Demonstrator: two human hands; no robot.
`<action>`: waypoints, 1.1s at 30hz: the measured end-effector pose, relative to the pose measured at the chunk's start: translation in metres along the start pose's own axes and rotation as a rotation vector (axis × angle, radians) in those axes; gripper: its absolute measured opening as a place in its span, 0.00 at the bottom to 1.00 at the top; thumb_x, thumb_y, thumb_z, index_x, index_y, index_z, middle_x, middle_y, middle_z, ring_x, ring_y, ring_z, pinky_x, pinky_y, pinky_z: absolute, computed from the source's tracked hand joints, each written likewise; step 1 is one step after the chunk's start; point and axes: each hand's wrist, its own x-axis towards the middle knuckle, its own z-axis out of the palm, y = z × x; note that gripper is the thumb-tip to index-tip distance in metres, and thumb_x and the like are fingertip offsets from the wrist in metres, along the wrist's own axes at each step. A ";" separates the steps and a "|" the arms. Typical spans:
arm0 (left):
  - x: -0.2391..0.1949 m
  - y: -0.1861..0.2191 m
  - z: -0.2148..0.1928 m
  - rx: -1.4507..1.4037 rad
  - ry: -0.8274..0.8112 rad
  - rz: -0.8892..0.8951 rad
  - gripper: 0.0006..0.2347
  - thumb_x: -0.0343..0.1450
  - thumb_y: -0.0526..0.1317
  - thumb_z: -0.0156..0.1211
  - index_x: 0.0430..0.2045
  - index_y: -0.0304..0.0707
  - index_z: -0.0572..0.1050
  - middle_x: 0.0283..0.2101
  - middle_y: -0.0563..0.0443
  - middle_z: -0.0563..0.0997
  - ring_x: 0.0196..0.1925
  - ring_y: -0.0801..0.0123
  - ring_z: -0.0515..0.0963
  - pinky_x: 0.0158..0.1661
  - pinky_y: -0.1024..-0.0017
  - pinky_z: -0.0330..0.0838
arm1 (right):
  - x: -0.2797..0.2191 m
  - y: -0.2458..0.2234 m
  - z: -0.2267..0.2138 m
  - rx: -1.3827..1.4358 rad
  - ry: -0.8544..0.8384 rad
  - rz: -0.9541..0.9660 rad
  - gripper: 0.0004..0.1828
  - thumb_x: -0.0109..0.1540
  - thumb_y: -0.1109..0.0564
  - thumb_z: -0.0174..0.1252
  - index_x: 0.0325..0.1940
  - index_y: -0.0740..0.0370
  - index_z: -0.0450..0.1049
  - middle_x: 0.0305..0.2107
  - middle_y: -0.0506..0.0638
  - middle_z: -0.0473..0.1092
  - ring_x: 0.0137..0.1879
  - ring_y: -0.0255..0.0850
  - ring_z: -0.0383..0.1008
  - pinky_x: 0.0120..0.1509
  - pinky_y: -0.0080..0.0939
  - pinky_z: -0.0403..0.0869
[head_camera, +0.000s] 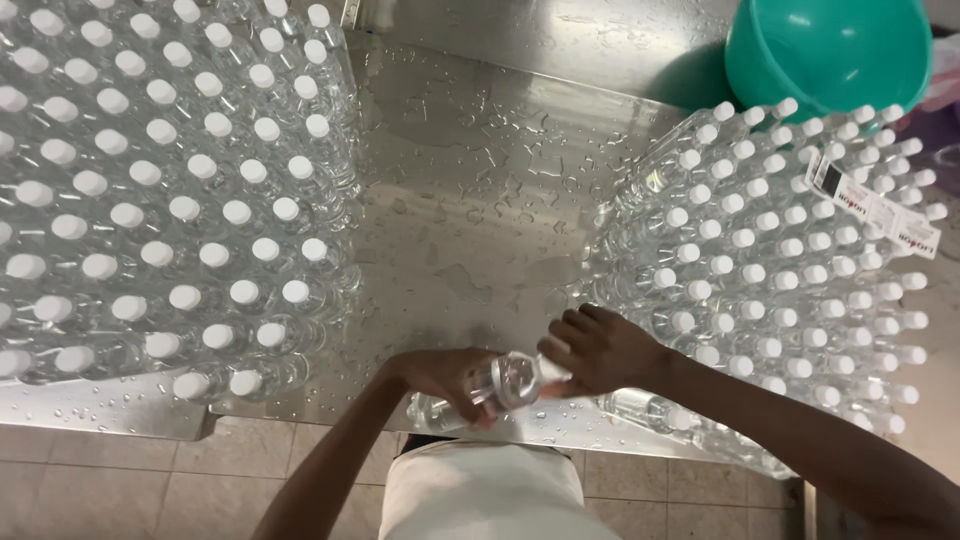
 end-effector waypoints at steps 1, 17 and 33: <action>0.001 0.001 0.006 0.133 0.004 -0.050 0.50 0.59 0.41 0.81 0.77 0.22 0.56 0.52 0.19 0.81 0.47 0.42 0.86 0.39 0.59 0.81 | 0.009 -0.002 -0.009 -0.115 0.151 -0.175 0.29 0.75 0.29 0.37 0.39 0.52 0.67 0.25 0.48 0.63 0.26 0.44 0.69 0.32 0.43 0.72; 0.063 -0.103 0.005 1.684 1.034 -0.347 0.39 0.60 0.35 0.78 0.71 0.52 0.71 0.34 0.37 0.82 0.35 0.45 0.86 0.39 0.47 0.78 | -0.047 0.074 0.216 1.501 -0.679 1.503 0.32 0.71 0.21 0.44 0.31 0.48 0.61 0.19 0.37 0.50 0.15 0.29 0.51 0.17 0.33 0.50; -0.028 -0.093 -0.006 0.370 1.311 -0.241 0.47 0.74 0.44 0.68 0.83 0.43 0.35 0.84 0.30 0.45 0.83 0.36 0.49 0.76 0.36 0.50 | 0.266 0.059 0.136 0.180 -0.211 0.523 0.29 0.77 0.37 0.40 0.65 0.62 0.71 0.45 0.63 0.79 0.53 0.56 0.85 0.57 0.60 0.82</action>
